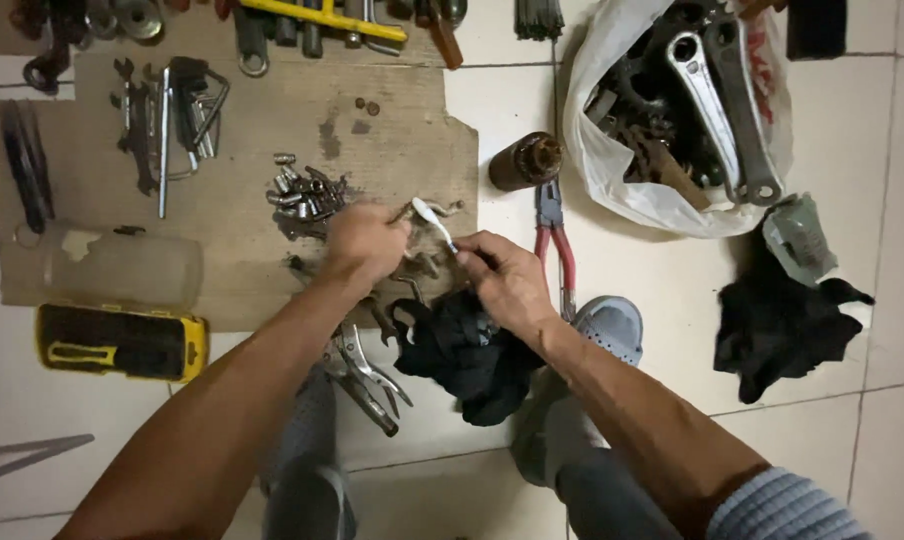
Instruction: The person cleans small metal mechanical parts on a cardboard sheet using a toothbrush and a black cloth. They scrub the parts with the toothbrush and then wipe them with the cloth, handling them one by one.
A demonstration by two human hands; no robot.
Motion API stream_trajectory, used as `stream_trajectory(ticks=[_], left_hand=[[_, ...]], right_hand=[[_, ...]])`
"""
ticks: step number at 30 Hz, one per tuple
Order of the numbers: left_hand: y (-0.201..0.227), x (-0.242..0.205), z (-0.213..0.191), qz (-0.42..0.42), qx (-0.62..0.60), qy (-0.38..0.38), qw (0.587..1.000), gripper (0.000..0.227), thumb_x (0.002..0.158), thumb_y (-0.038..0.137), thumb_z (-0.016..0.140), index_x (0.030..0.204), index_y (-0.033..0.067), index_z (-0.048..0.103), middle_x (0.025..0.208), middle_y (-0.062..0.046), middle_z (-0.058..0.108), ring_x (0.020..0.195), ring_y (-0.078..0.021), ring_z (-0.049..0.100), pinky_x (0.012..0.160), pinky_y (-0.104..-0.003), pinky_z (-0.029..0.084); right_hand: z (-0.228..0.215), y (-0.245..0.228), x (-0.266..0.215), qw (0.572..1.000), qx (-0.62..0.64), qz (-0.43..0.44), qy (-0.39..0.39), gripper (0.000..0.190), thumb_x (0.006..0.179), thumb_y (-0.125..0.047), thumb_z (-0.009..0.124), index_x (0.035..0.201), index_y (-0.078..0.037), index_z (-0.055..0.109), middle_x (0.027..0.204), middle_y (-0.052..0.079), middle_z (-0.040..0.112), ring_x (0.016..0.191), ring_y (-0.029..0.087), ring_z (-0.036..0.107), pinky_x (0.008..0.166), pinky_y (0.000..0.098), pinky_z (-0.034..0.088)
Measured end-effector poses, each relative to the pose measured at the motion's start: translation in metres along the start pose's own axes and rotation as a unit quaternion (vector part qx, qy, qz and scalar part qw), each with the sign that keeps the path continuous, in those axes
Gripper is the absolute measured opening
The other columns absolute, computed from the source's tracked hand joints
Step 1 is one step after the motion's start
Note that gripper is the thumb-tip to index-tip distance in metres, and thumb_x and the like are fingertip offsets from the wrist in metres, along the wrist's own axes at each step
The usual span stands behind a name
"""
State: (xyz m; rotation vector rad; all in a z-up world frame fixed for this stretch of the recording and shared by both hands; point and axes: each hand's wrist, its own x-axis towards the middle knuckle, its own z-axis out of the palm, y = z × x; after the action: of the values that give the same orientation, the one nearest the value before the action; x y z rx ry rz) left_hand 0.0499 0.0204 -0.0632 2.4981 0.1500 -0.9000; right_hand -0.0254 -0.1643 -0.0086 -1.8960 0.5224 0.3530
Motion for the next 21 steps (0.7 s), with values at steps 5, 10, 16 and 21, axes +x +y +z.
stream_trajectory(ticks=[5, 10, 16, 21], left_hand=[[0.007, -0.011, -0.019, -0.015, -0.066, -0.007, 0.998, 0.038, 0.084, 0.050, 0.065, 0.116, 0.0311, 0.075, 0.118, -0.001, 0.074, 0.118, -0.0268, 0.066, 0.100, -0.043, 0.053], [0.009, -0.021, -0.032, 0.013, -0.119, -0.001, 0.993, 0.037, 0.087, 0.044, 0.064, 0.119, 0.0279, 0.075, 0.113, -0.002, 0.075, 0.114, -0.0252, 0.068, 0.101, -0.041, 0.052], [0.004, -0.031, -0.046, 0.035, -0.279, -0.044, 0.959, 0.039, 0.091, 0.034, 0.066, 0.123, 0.0120, 0.071, 0.090, -0.010, 0.078, 0.091, -0.0217, 0.075, 0.088, -0.041, 0.057], [0.005, -0.039, -0.054, 0.035, -0.364, -0.059, 0.929, 0.031, 0.094, 0.030, 0.067, 0.120, 0.0150, 0.074, 0.080, -0.003, 0.076, 0.081, -0.0114, 0.070, 0.076, -0.032, 0.059]], right_hand=[[-0.023, 0.016, -0.011, 0.998, -0.052, 0.010, 0.020, 0.018, 0.096, -0.021, 0.069, 0.109, -0.013, 0.078, 0.074, 0.013, 0.071, 0.068, 0.021, 0.069, 0.070, 0.0367, 0.056], [-0.017, 0.042, -0.025, 0.984, -0.162, -0.070, 0.038, 0.019, 0.096, -0.020, 0.067, 0.111, -0.008, 0.070, 0.076, 0.016, 0.073, 0.076, 0.038, 0.072, 0.073, 0.0482, 0.056], [-0.011, 0.036, -0.022, 0.956, -0.199, -0.197, 0.081, 0.015, 0.095, -0.015, 0.067, 0.107, -0.007, 0.067, 0.080, 0.020, 0.070, 0.080, 0.045, 0.070, 0.070, 0.0529, 0.056], [-0.014, 0.053, -0.001, 0.914, -0.277, -0.278, 0.105, 0.013, 0.094, -0.024, 0.072, 0.103, -0.015, 0.071, 0.081, 0.004, 0.067, 0.080, 0.027, 0.071, 0.072, 0.0349, 0.057]])
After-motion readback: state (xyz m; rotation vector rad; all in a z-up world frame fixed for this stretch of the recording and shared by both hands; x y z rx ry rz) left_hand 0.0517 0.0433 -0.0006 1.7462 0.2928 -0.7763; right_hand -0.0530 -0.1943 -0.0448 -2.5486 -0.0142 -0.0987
